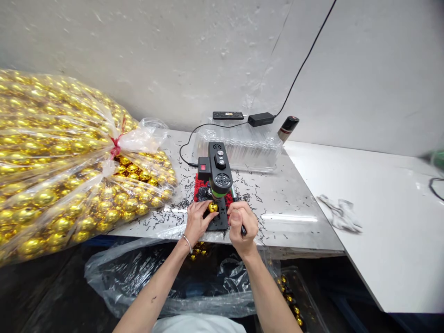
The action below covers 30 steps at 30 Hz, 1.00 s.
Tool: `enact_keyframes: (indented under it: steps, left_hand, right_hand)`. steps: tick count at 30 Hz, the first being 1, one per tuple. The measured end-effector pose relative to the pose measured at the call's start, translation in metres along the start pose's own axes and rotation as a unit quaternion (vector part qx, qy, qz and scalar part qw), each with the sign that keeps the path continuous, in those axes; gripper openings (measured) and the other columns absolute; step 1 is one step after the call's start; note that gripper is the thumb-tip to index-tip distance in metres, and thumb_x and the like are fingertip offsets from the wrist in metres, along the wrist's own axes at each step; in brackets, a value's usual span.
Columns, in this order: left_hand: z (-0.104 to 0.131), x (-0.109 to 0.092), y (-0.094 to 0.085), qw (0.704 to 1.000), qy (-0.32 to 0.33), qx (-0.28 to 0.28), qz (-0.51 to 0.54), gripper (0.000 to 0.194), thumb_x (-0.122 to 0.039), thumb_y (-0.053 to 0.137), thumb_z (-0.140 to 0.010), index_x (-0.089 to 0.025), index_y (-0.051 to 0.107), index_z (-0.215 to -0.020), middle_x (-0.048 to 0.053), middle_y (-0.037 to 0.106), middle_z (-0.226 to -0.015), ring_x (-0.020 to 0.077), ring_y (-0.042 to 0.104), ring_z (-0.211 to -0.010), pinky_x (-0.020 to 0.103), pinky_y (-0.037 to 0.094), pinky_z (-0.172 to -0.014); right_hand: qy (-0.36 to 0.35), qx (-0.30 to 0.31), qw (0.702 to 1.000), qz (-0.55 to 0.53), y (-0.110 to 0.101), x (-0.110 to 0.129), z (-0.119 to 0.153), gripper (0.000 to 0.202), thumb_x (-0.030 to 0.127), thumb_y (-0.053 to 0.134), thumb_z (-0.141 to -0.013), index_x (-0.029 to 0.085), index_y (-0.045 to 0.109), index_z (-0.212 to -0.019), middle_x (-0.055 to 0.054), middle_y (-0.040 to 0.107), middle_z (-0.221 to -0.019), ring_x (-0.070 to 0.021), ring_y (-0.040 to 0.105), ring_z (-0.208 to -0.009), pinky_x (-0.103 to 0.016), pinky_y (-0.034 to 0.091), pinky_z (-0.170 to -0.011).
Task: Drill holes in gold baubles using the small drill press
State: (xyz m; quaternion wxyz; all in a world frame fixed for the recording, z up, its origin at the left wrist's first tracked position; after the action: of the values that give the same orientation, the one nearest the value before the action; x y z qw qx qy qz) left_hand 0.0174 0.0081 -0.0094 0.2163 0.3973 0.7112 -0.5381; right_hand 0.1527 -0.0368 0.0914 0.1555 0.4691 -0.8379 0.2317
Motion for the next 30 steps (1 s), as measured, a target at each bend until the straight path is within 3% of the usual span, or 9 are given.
enact_keyframes:
  steps: [6, 12, 21, 25, 30]
  left_hand:
    - [0.002, 0.005, 0.004, 1.000, 0.004, 0.006, 0.013, 0.033, -0.040, 0.063, -0.088, -0.022, 0.069, -0.115, 0.010, 0.071, -0.113, 0.0275, 0.059, -0.106, 0.045, 0.040, -0.100]
    - [0.001, 0.004, 0.004, 1.000, -0.004, 0.013, 0.018, 0.033, -0.039, 0.065, -0.088, -0.021, 0.069, -0.115, 0.010, 0.070, -0.112, 0.0279, 0.058, -0.106, 0.043, 0.040, -0.098]
    - [0.002, 0.004, 0.004, 1.000, -0.006, 0.018, 0.017, 0.033, -0.037, 0.065, -0.088, -0.022, 0.067, -0.117, 0.010, 0.069, -0.113, 0.0278, 0.057, -0.106, 0.043, 0.041, -0.098]
    - [0.002, 0.005, 0.005, 1.000, 0.004, 0.010, 0.022, 0.033, -0.037, 0.066, -0.087, -0.020, 0.068, -0.116, 0.011, 0.069, -0.112, 0.0279, 0.058, -0.106, 0.043, 0.042, -0.096]
    - [0.001, 0.006, 0.005, 0.999, 0.013, -0.002, 0.041, 0.033, -0.037, 0.069, -0.085, -0.020, 0.069, -0.114, 0.011, 0.070, -0.111, 0.0278, 0.058, -0.105, 0.043, 0.042, -0.097]
  right_hand:
    - [-0.002, -0.010, 1.000, -0.011, 0.006, -0.012, 0.018, 0.026, 0.012, 0.040, -0.093, 0.021, 0.047, -0.070, -0.001, 0.053, -0.066, -0.0144, 0.054, -0.064, -0.028, 0.045, -0.057]
    - [-0.051, 0.001, 0.998, 0.028, 0.009, -0.025, 0.034, 0.029, 0.020, 0.034, -0.098, 0.022, 0.046, -0.072, 0.000, 0.054, -0.068, -0.0138, 0.056, -0.064, -0.034, 0.051, -0.070]
    - [-0.055, -0.013, 0.998, 0.019, 0.017, -0.040, 0.052, 0.032, 0.024, 0.031, -0.099, 0.022, 0.046, -0.071, 0.000, 0.054, -0.070, -0.0136, 0.059, -0.064, -0.037, 0.053, -0.074]
    - [-0.063, 0.001, 0.998, 0.019, 0.015, -0.038, 0.049, 0.032, 0.023, 0.032, -0.099, 0.022, 0.046, -0.070, 0.000, 0.053, -0.068, -0.0135, 0.058, -0.063, -0.036, 0.052, -0.071]
    - [0.000, -0.033, 0.999, -0.024, 0.008, -0.025, 0.031, 0.032, 0.018, 0.037, -0.096, 0.022, 0.042, -0.064, 0.000, 0.048, -0.062, -0.0140, 0.051, -0.059, -0.031, 0.044, -0.058]
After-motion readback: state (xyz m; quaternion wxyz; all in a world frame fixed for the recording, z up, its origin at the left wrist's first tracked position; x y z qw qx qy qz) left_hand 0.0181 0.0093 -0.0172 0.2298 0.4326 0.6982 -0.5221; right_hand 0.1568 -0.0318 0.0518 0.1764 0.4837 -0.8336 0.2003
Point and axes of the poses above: each hand's wrist, its own z-axis away from the middle knuckle, its own y-axis out of the palm, x = y × z, the point moved 1 cm from there along -z, towards the middle knuckle
